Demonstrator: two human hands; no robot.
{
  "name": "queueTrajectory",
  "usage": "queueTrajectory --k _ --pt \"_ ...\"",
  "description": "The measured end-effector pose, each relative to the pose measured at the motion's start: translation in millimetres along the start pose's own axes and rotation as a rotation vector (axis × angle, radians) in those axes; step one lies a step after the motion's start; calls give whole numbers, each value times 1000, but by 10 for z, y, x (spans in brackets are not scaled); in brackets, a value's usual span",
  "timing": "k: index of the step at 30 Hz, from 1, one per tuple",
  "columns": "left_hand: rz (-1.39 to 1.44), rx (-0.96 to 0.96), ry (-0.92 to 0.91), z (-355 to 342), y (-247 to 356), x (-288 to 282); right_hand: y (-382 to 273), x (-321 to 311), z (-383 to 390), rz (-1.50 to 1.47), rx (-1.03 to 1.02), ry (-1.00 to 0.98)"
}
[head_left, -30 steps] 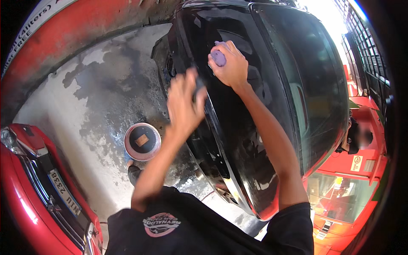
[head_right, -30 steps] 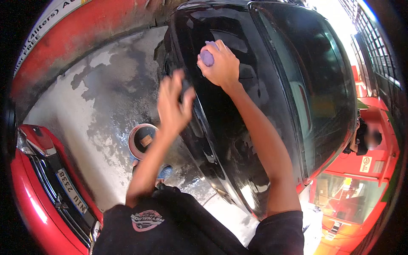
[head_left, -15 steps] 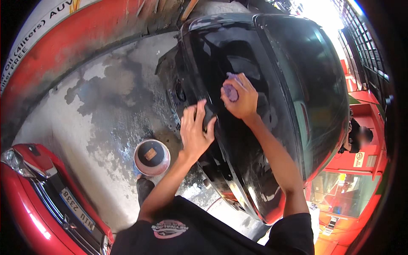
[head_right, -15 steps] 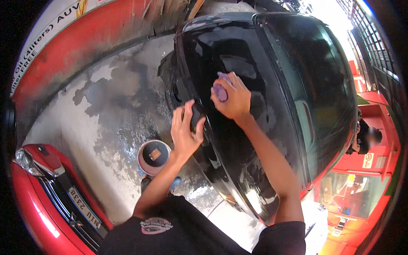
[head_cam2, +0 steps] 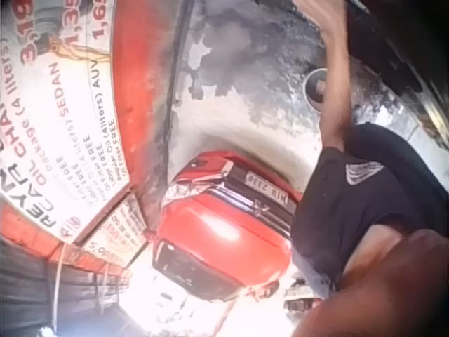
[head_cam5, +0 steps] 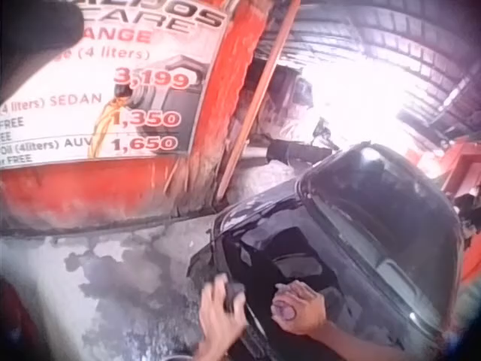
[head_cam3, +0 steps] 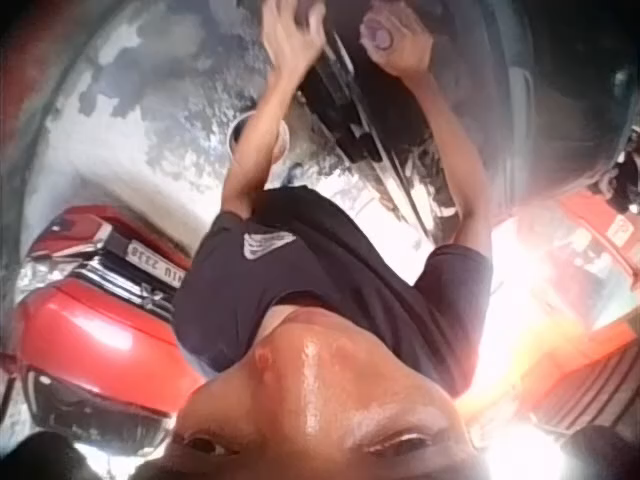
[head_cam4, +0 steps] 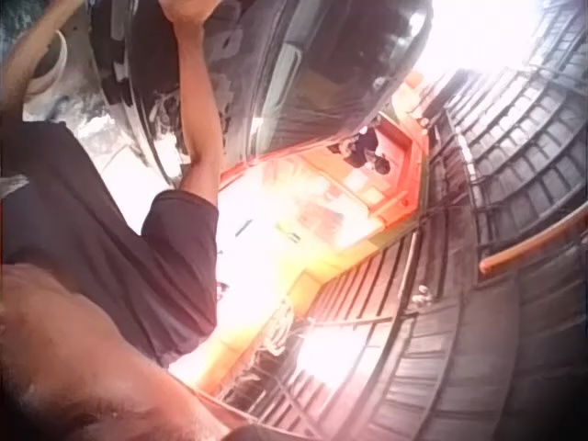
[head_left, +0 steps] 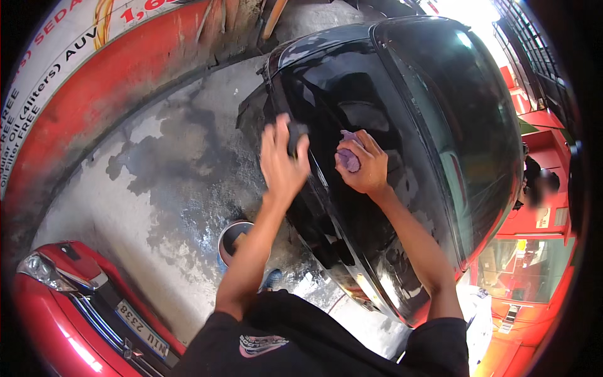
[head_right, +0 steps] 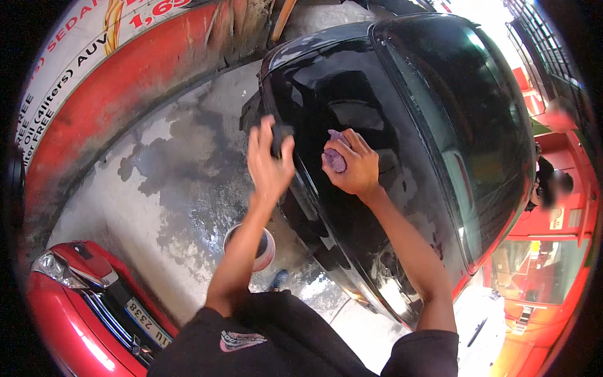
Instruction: Sanding and scrubbing the trunk of a black car with a sanding block and water.
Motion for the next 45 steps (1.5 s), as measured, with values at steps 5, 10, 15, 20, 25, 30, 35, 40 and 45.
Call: queueTrajectory --k 5,10,15,20,25,30,35,40,45 --pt "-136 -66 -29 -1133 -477 -23 -74 38 -134 9 5 4" --pt "-58 -92 -158 132 15 -64 -4 -3 45 39 66 -12" --pt "-190 -94 -45 -1124 -396 -46 -125 46 -105 25 6 13" --pt "-189 -78 -151 -315 -169 12 24 21 -8 37 56 6" --pt "-270 -49 -87 -1205 -365 42 -91 11 -141 -1 4 48" --pt "-207 -38 -145 -834 -467 60 -66 46 -31 18 61 12" --pt "-202 -25 -108 -761 -261 80 -28 -11 33 24 69 3" --pt "-45 -87 46 -1075 -825 63 -73 84 -83 38 61 -30" --pt "157 -211 69 715 -369 130 30 10 76 86 75 -55"
Point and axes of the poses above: each hand's wrist, its own z-axis away from the middle knuckle, its own x-axis out of the palm, y = z × x, the point moved 3 cm from there along -z, towards the middle knuckle, and after that the axes turned 6 degrees about z, right-handed, at the moved point
